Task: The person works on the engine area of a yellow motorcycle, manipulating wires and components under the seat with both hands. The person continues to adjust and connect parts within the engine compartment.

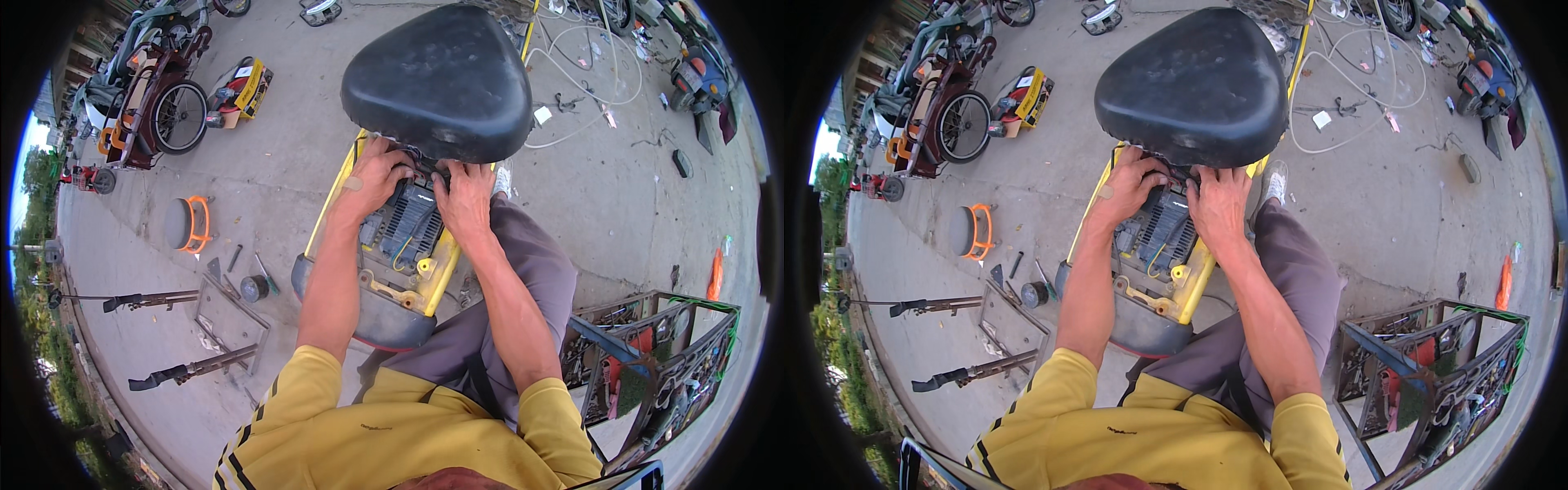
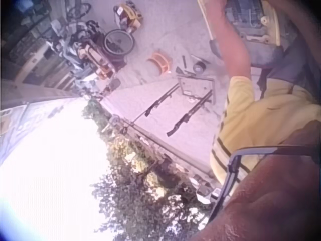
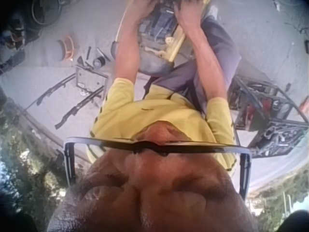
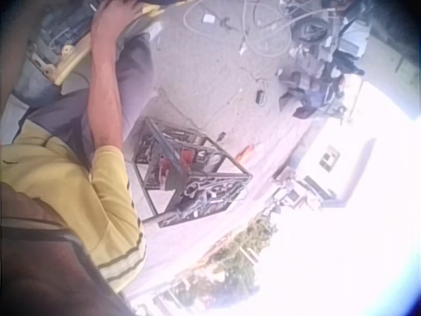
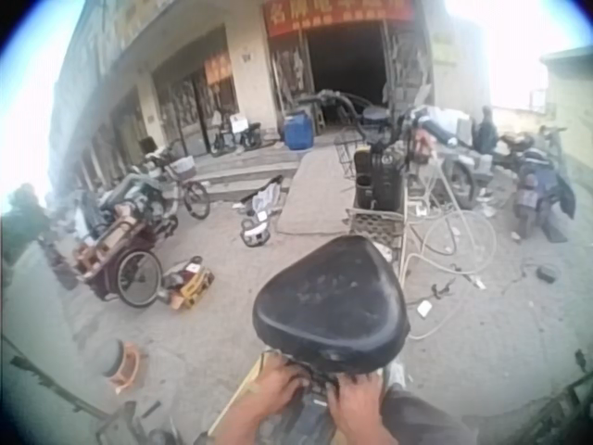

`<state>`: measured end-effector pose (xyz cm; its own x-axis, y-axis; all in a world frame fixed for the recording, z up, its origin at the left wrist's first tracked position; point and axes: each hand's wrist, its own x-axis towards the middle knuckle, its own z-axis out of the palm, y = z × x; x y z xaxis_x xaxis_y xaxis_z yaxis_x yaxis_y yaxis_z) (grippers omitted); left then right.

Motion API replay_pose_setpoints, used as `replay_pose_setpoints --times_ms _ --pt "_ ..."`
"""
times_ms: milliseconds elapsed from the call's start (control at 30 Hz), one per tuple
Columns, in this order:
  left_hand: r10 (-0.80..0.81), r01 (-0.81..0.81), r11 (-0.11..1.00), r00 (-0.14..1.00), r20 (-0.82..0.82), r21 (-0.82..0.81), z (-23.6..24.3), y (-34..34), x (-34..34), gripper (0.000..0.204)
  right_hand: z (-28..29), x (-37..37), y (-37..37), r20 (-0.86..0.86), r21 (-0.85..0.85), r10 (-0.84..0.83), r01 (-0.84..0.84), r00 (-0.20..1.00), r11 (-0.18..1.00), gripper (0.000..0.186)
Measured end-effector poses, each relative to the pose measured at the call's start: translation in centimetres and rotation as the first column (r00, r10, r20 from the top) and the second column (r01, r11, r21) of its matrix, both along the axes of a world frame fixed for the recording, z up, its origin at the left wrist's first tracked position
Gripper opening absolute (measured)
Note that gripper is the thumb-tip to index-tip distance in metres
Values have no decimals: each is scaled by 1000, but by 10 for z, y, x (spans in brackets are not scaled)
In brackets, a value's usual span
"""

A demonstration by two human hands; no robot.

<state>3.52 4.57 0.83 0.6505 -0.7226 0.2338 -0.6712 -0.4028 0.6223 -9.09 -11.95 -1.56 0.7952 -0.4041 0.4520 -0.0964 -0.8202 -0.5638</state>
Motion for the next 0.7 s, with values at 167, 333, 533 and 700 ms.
replay_pose_setpoints --times_ms 167,333,533,700 --pt "18 -18 999 1000 -10 -27 -4 -3 1 14 6 -2 3 -28 -24 6 -7 1000 1000 23" --pt "50 -52 998 998 -49 -38 -4 -7 -2 14 3 -4 3 -4 -114 42 -42 999 993 23" --pt "79 -78 993 997 5 -87 -6 -8 -5 14 6 -6 5 -8 -204 17 -19 1000 979 24" --pt "73 -63 992 993 89 -105 -3 -9 -9 15 5 -6 8 3 -159 -8 9 1000 987 25"
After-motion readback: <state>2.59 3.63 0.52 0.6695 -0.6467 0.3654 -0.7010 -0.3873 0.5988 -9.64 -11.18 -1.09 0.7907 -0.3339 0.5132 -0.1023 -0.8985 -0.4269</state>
